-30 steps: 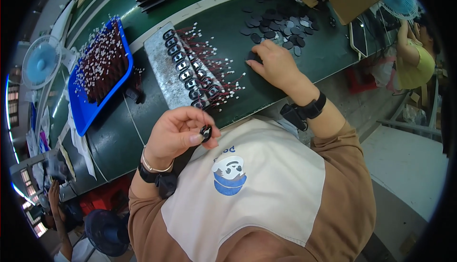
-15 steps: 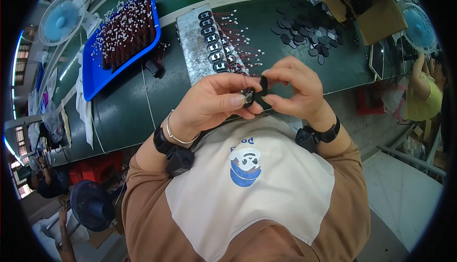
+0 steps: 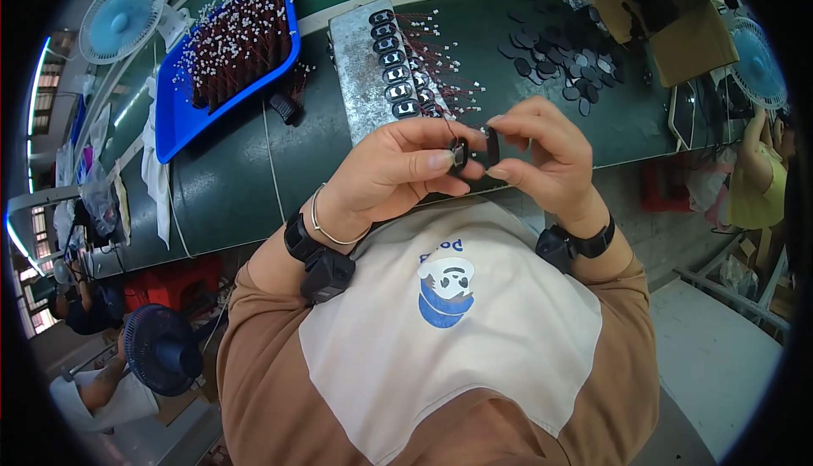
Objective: Assembling small electronic parts by hand on a production line workbench.
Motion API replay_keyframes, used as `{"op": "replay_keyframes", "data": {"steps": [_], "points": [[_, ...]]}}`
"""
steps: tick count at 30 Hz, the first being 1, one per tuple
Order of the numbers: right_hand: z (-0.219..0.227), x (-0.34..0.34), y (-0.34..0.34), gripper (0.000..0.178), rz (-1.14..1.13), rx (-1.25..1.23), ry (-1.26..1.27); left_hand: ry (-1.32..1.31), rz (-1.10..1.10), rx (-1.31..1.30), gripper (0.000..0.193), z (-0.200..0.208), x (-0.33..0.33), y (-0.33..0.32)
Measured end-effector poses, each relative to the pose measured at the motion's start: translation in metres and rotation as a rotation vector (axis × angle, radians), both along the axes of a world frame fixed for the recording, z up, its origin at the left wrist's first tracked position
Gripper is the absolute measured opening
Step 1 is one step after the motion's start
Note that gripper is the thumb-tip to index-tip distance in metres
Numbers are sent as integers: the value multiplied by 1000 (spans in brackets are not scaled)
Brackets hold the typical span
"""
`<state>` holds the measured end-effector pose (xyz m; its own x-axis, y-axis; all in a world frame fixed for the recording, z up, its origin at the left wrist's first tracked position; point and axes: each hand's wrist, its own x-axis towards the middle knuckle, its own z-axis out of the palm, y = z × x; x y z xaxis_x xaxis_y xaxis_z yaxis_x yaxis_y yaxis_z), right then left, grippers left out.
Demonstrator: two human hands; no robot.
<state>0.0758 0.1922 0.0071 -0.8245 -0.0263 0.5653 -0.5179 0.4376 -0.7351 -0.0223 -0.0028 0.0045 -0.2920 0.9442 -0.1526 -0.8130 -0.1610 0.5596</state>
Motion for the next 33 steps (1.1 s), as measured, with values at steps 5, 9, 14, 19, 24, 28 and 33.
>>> {"op": "replay_keyframes", "data": {"steps": [5, 9, 14, 19, 24, 28, 33], "points": [[10, 1, -11, 39, -3, -93, -7, -139, -2, 131, 29, -9, 1, 2], [11, -2, -20, 37, -30, -98, 0, -148, 74, 25, 28, -8, 7, 7], [7, -2, -23, 36, -48, -161, -45, -156, 76, 42, 25, -9, 9, 6], [4, -1, -22, 35, -60, -192, -66, -122, 83, 10, 24, -9, 9, 8], [2, 1, -23, 34, -81, -208, -74, -104, 82, 35, 25, -7, 11, 10], [2, 0, -23, 34, -86, -204, -76, -109, 64, 51, 26, -5, 11, 11], [2, 1, -24, 34, -85, -196, -72, -107, 75, 35, 26, -7, 11, 10]]}}
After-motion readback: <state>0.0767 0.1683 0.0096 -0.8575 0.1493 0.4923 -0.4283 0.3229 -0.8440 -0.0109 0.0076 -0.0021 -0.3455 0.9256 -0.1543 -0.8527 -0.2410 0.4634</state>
